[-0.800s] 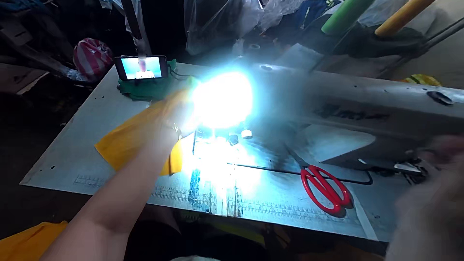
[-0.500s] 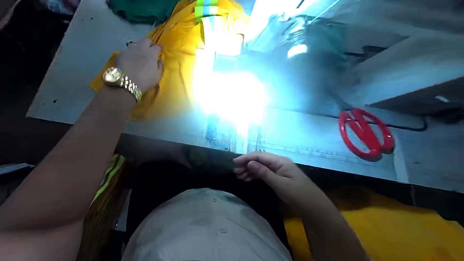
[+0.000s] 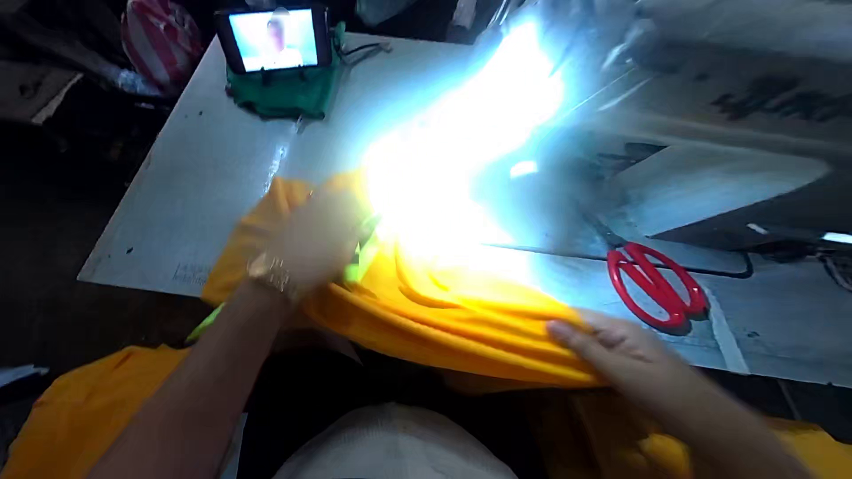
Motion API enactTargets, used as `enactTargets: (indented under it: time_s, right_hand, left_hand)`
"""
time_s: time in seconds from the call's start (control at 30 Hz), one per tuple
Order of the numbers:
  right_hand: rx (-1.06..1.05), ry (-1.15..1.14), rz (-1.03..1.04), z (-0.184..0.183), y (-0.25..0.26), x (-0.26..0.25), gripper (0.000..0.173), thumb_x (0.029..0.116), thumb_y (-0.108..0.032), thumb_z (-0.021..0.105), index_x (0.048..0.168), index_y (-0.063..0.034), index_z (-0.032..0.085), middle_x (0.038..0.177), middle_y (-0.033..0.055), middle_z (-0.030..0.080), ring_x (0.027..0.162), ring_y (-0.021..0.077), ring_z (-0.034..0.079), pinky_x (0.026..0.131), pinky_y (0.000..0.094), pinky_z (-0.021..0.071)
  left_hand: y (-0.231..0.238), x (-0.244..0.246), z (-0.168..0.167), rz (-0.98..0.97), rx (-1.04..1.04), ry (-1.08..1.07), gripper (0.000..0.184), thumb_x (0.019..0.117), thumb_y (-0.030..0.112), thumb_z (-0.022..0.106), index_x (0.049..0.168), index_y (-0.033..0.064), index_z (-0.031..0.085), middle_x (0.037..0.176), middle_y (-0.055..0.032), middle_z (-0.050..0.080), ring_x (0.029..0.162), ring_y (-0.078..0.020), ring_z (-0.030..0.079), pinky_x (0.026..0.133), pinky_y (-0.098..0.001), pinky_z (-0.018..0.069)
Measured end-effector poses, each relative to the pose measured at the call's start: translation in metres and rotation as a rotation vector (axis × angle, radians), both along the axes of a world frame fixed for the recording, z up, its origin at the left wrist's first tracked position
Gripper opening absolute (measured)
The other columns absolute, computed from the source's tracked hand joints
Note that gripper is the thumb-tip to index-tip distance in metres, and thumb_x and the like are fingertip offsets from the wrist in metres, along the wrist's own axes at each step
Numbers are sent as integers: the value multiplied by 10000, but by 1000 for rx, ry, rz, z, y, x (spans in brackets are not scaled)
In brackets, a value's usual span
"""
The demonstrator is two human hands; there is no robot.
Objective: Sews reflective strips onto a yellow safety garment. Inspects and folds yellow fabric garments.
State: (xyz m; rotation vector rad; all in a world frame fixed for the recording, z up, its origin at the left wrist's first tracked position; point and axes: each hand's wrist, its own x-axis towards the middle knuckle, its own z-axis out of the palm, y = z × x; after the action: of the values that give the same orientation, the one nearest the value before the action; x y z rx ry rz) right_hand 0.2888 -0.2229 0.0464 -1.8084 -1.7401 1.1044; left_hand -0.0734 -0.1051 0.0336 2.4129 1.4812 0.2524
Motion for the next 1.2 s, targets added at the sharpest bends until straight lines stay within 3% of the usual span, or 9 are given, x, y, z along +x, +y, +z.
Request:
enactTargets:
  time_s: [0.1, 0.17, 0.23, 0.3, 0.43, 0.5, 0.63, 0.87, 1.2]
  right_hand:
    - [266, -514, -110, 13, 22, 38, 266, 1028, -260, 586, 1093, -34, 709, 957, 226, 688, 883, 421, 675, 729, 682, 509]
    - [459, -664, -130, 13, 32, 18, 353, 1006, -177, 585, 1284, 33, 639, 1198, 379, 594, 1114, 624, 561, 871, 804, 414]
    - [571, -623, -41, 9, 39, -23, 398, 1022, -186, 528, 1350, 23, 611, 1301, 334, 579, 1199, 550, 567, 951, 718, 459]
    - [617, -528, 67, -7, 41, -62, 407, 1031, -237, 509, 1333, -1, 647, 1378, 255, 591, 1280, 444, 573, 1060, 642, 448]
    - [578, -533, 154, -47, 46, -90, 529, 1041, -439, 448, 1333, -60, 674, 1478, 165, 562, 1448, 346, 454, 1174, 597, 354]
    - [545, -582, 138, -57, 46, -88, 572, 1040, -493, 418, 1395, -102, 638, 1533, 123, 520, 1491, 317, 397, 1191, 615, 312]
    - [559, -597, 75, -64, 45, -89, 650, 1039, -575, 346, 1389, -115, 643, 1551, 104, 505, 1494, 311, 392, 1199, 612, 299]
    - [505, -660, 43, -65, 54, -75, 740, 1009, -674, 282, 1474, -182, 581, 1627, 92, 408, 1525, 305, 341, 1220, 610, 252]
    - [432, -683, 40, -59, 77, -72, 742, 1006, -684, 240, 1526, -235, 518, 1649, 68, 371, 1542, 306, 296, 1228, 604, 204]
  left_hand:
    - [-44, 17, 6, 110, 9, 53, 420, 1023, 485, 552, 1269, 189, 721, 1221, -100, 666, 1041, -322, 668, 822, -570, 551]
    - [-59, 28, -2, 139, 61, 10, 421, 1004, 495, 566, 1225, 186, 747, 1181, -123, 668, 1064, -348, 647, 838, -578, 541]
    - [-61, 34, -19, 156, 119, -27, 442, 1025, 494, 506, 1286, 206, 717, 1350, -144, 615, 1275, -378, 559, 1000, -617, 465]
    - [-57, 33, -33, 141, 75, -4, 576, 1060, 553, 337, 1478, 232, 571, 1614, -134, 409, 1513, -377, 328, 1169, -684, 249]
    - [-44, 26, -29, 95, 13, 86, 653, 1058, 596, 256, 1574, 243, 444, 1684, -112, 284, 1568, -353, 207, 1179, -743, 91]
    - [-36, 27, -21, 100, 18, 95, 602, 1074, 519, 369, 1561, 176, 461, 1674, -139, 297, 1554, -370, 241, 1186, -732, 113]
    - [-22, 53, -21, -74, 210, -86, 363, 999, 155, 600, 1348, 79, 665, 1450, -94, 605, 1366, -270, 555, 1164, -564, 385]
    - [2, 70, -42, -121, 166, -31, 521, 1075, 332, 383, 1508, 77, 516, 1587, -74, 469, 1469, -231, 437, 1215, -487, 318]
    - [24, 74, -43, -106, 148, -18, 549, 1079, 352, 321, 1519, 77, 500, 1613, -75, 429, 1493, -242, 395, 1227, -498, 281]
